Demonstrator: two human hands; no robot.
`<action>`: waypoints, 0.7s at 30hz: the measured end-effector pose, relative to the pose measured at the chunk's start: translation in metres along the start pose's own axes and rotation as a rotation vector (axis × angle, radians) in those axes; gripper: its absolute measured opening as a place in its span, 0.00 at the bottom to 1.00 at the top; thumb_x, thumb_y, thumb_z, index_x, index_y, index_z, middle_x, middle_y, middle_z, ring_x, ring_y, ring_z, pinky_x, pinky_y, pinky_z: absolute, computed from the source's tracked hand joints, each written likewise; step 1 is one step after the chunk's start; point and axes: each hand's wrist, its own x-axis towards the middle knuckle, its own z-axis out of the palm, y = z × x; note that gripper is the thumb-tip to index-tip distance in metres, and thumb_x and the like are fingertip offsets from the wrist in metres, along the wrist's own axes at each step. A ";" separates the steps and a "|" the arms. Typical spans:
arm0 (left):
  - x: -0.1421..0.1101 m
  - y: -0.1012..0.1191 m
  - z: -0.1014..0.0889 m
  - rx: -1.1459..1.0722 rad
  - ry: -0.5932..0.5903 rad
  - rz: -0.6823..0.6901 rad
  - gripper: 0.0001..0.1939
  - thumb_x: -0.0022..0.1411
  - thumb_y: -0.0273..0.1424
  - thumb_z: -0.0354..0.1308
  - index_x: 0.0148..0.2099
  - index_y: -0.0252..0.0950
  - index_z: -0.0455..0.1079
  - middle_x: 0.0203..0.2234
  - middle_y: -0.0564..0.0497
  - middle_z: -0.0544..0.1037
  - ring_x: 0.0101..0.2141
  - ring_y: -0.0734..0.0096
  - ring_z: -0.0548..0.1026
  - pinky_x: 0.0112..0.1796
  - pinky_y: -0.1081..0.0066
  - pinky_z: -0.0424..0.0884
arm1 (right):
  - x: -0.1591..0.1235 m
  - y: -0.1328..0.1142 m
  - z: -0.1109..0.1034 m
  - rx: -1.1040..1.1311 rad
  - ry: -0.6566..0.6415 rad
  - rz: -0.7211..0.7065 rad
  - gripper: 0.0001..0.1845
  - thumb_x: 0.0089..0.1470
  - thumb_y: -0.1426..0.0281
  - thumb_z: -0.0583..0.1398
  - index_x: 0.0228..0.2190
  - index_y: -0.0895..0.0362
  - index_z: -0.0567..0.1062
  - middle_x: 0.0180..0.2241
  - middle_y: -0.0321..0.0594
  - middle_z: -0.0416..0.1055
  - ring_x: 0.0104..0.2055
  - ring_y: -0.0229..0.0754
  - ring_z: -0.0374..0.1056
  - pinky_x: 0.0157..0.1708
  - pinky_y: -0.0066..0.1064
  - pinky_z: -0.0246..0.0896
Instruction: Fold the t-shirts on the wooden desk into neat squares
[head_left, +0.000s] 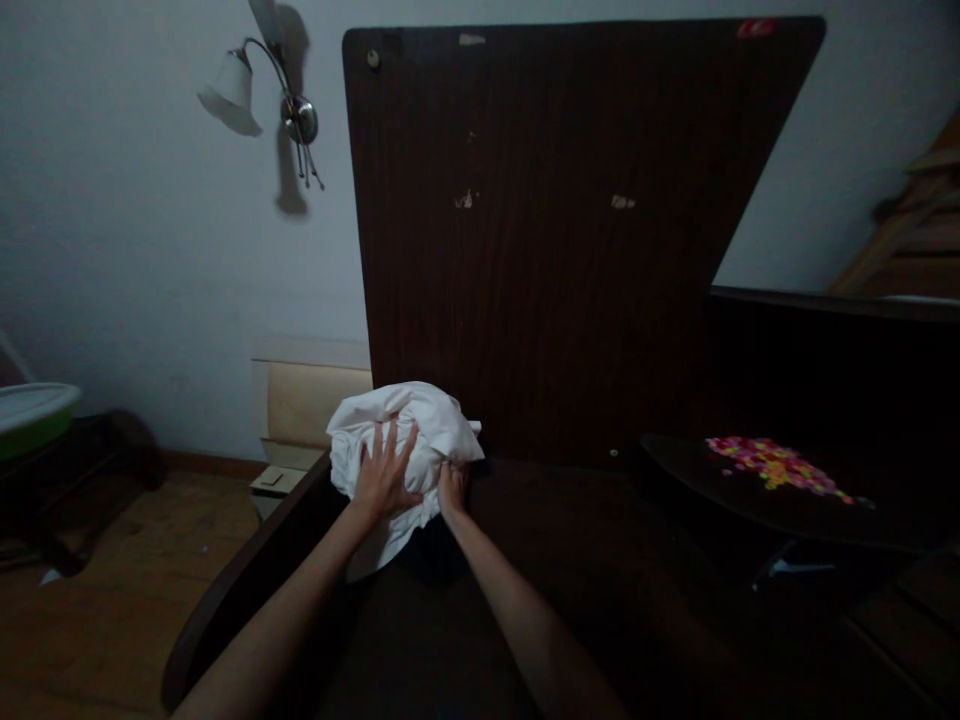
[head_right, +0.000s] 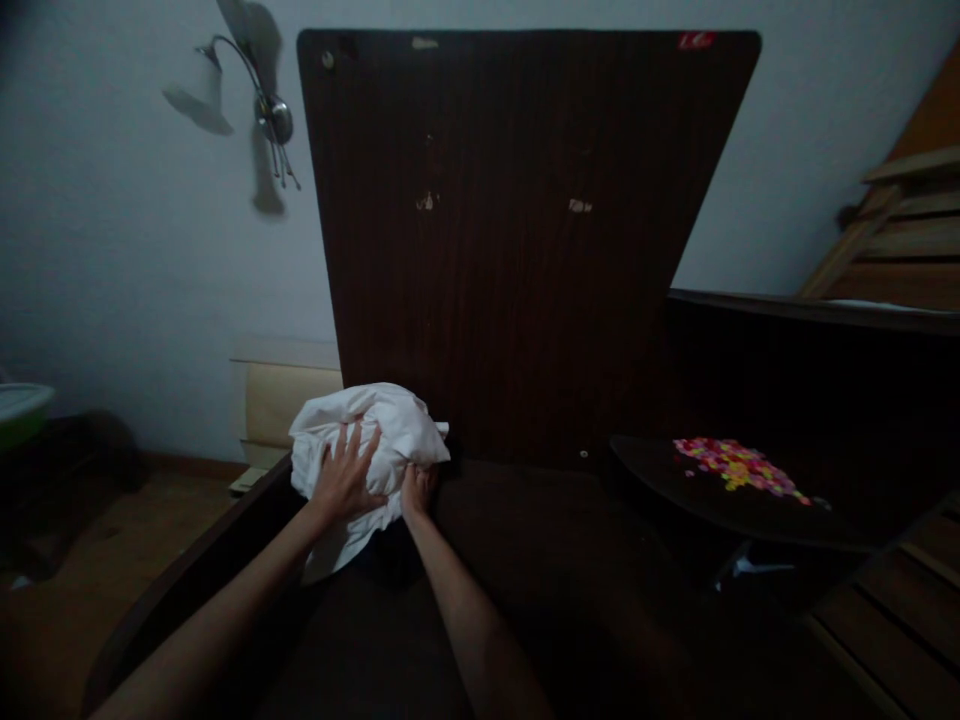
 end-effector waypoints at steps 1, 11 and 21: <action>0.002 -0.003 0.002 -0.011 0.008 -0.010 0.63 0.42 0.47 0.70 0.72 0.36 0.42 0.70 0.31 0.43 0.67 0.31 0.41 0.57 0.37 0.55 | 0.001 -0.001 0.001 0.001 0.067 0.050 0.28 0.58 0.58 0.50 0.56 0.56 0.67 0.58 0.50 0.66 0.68 0.51 0.48 0.65 0.46 0.45; -0.024 0.042 -0.014 -0.028 0.278 -0.009 0.49 0.55 0.39 0.63 0.72 0.35 0.43 0.70 0.35 0.39 0.67 0.32 0.34 0.60 0.32 0.40 | -0.051 0.013 -0.123 0.224 -0.061 0.195 0.31 0.51 0.53 0.60 0.55 0.50 0.69 0.59 0.45 0.66 0.60 0.49 0.63 0.59 0.43 0.56; -0.035 0.048 0.025 -0.023 0.059 0.478 0.31 0.65 0.25 0.47 0.69 0.43 0.54 0.69 0.46 0.53 0.69 0.52 0.43 0.64 0.39 0.38 | -0.112 0.000 -0.215 0.001 -0.022 0.012 0.21 0.55 0.51 0.58 0.41 0.52 0.78 0.49 0.45 0.75 0.56 0.52 0.67 0.59 0.45 0.57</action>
